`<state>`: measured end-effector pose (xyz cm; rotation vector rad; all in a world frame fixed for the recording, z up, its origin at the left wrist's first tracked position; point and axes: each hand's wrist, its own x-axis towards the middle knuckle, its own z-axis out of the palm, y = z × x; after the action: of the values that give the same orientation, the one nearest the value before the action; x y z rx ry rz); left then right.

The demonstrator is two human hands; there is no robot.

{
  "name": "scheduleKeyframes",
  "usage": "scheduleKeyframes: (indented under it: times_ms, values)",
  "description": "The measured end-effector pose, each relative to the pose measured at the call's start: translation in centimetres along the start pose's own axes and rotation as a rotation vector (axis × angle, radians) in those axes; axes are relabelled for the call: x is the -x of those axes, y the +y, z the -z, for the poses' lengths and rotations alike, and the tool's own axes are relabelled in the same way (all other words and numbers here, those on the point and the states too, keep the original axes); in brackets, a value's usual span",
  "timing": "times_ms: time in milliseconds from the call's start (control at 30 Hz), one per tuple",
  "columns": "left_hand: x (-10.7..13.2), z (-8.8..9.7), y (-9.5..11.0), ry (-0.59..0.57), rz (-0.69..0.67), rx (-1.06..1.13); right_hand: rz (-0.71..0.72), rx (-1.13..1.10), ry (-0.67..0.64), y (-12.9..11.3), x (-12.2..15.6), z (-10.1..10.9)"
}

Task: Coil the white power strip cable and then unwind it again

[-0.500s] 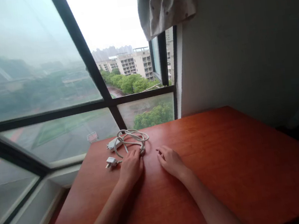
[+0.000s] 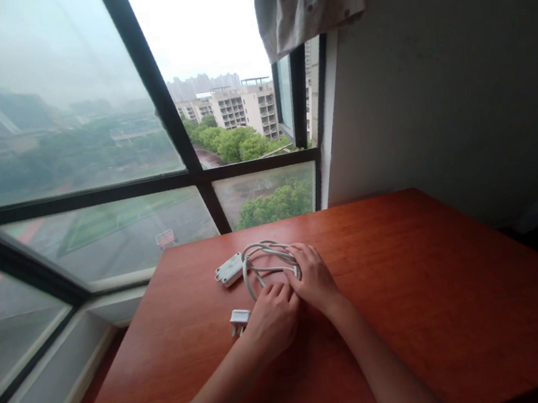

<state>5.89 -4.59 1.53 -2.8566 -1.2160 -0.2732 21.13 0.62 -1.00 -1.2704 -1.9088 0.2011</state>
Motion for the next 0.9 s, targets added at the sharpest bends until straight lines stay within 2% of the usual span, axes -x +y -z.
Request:
scheduleKeyframes:
  times_ms: [100, 200, 300, 367, 400, 433, 500, 600, 667, 767, 900]
  values:
    - [0.1, 1.4, 0.1, 0.034, -0.038, 0.057, -0.026, -0.01, -0.013, 0.8, -0.2, 0.2]
    - [0.6, 3.3, -1.8, 0.17, 0.0, 0.115, -0.047, -0.025, -0.03, 1.3, -0.3, 0.3]
    - [1.4, 5.0, -5.0, 0.41, 0.24, 0.185, -0.043, -0.029, -0.05, 1.2, -0.3, 0.3]
    - [1.9, 5.7, -7.2, 0.503, 0.427, 0.229, -0.028, -0.033, -0.049, 1.1, -0.3, 0.3]
    - [2.1, 5.9, -8.2, 0.469, 0.467, 0.272, -0.022, -0.035, -0.041, 1.1, -0.3, 0.3]
    - [2.4, 6.1, -9.0, 0.385, 0.457, 0.348, -0.016, -0.036, -0.031, 1.1, -0.3, 0.3]
    - [2.8, 6.2, -10.1, 0.156, 0.363, 0.536, -0.004, -0.038, -0.014, 1.0, -0.3, 0.4]
    - [3.4, 6.3, -10.5, -0.177, 0.235, 0.75, 0.01, -0.04, -0.001, 1.1, -0.3, 0.4]
    - [3.6, 6.1, -10.2, -0.322, 0.223, 0.82, 0.012, -0.042, 0.011, 1.2, -0.3, 0.4]
    - [3.7, 5.5, -9.5, -0.432, 0.213, 0.859, 0.009, -0.039, 0.018, 1.2, -0.3, 0.5]
    - [3.2, 4.5, -8.5, -0.466, 0.222, 0.839, 0.012, -0.028, 0.006, 1.2, -0.3, 0.6]
